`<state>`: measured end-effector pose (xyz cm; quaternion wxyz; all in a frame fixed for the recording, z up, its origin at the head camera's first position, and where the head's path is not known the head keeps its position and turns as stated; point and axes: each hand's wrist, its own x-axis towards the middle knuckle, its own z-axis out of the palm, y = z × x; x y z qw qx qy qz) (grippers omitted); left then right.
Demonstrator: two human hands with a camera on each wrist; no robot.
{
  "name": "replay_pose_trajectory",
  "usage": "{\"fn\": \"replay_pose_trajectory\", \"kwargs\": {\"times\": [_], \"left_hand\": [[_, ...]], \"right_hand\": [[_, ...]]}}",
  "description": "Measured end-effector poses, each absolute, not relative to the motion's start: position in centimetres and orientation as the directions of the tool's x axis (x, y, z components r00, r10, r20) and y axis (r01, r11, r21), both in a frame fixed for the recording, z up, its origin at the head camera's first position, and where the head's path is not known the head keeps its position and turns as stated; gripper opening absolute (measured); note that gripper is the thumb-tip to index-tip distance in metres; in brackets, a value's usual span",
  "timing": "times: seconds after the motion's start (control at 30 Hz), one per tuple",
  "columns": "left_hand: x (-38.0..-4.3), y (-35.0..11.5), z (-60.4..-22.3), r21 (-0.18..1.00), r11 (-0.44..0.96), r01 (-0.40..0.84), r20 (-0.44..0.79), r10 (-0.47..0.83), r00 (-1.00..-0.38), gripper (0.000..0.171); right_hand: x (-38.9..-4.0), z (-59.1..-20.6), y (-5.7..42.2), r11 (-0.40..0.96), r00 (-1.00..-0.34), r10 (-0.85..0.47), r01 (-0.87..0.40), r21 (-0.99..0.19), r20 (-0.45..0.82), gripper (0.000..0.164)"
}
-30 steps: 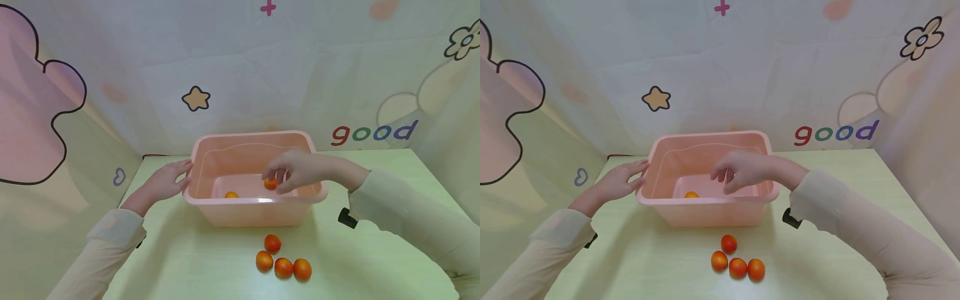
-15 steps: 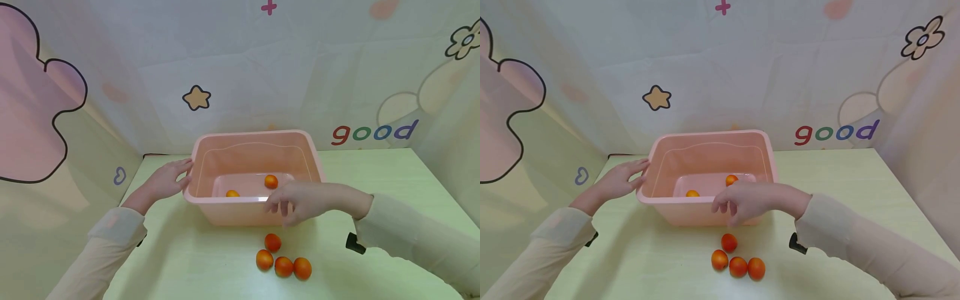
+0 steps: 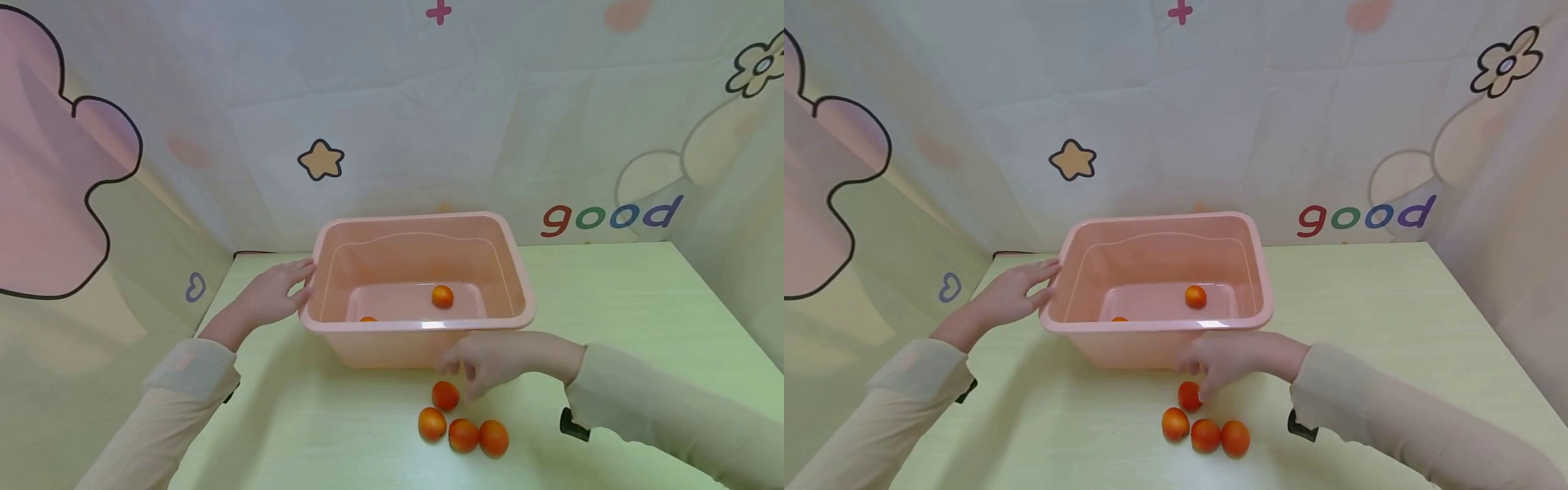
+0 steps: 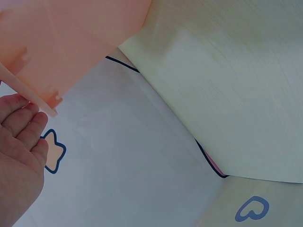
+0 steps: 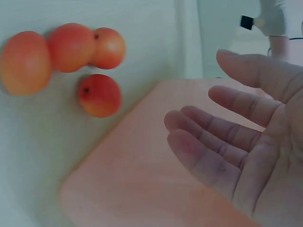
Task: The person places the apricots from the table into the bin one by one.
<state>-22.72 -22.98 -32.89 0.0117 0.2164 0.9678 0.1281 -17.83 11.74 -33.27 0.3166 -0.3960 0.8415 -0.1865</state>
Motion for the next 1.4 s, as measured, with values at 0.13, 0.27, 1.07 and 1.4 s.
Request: {"fn": "replay_pose_trajectory", "kwargs": {"times": [0.13,0.27,1.07,1.4], "left_hand": [[-22.7,-23.0,-32.9,0.256,0.872,0.416,0.032,0.423,-0.906,0.049],[-22.7,-23.0,-32.9,0.259,0.873,0.414,0.025,0.422,-0.906,0.049],[-22.7,-23.1,-33.0,0.254,0.875,0.413,0.021,0.422,-0.907,0.05],[-22.7,-23.1,-32.9,0.255,0.872,0.417,0.025,0.425,-0.905,0.05]], "right_hand": [[-18.1,-35.4,11.7,0.659,-0.515,-0.749,-0.511,-0.552,-0.418,0.039],[-18.4,-37.3,11.7,0.675,-0.541,-0.731,-0.488,-0.554,-0.415,0.043],[-18.9,-43.0,10.5,0.614,-0.563,-0.777,-0.58,-0.535,-0.282,0.01],[-19.0,-41.2,10.7,0.593,-0.544,-0.793,-0.585,-0.553,-0.275,0.015]]}}
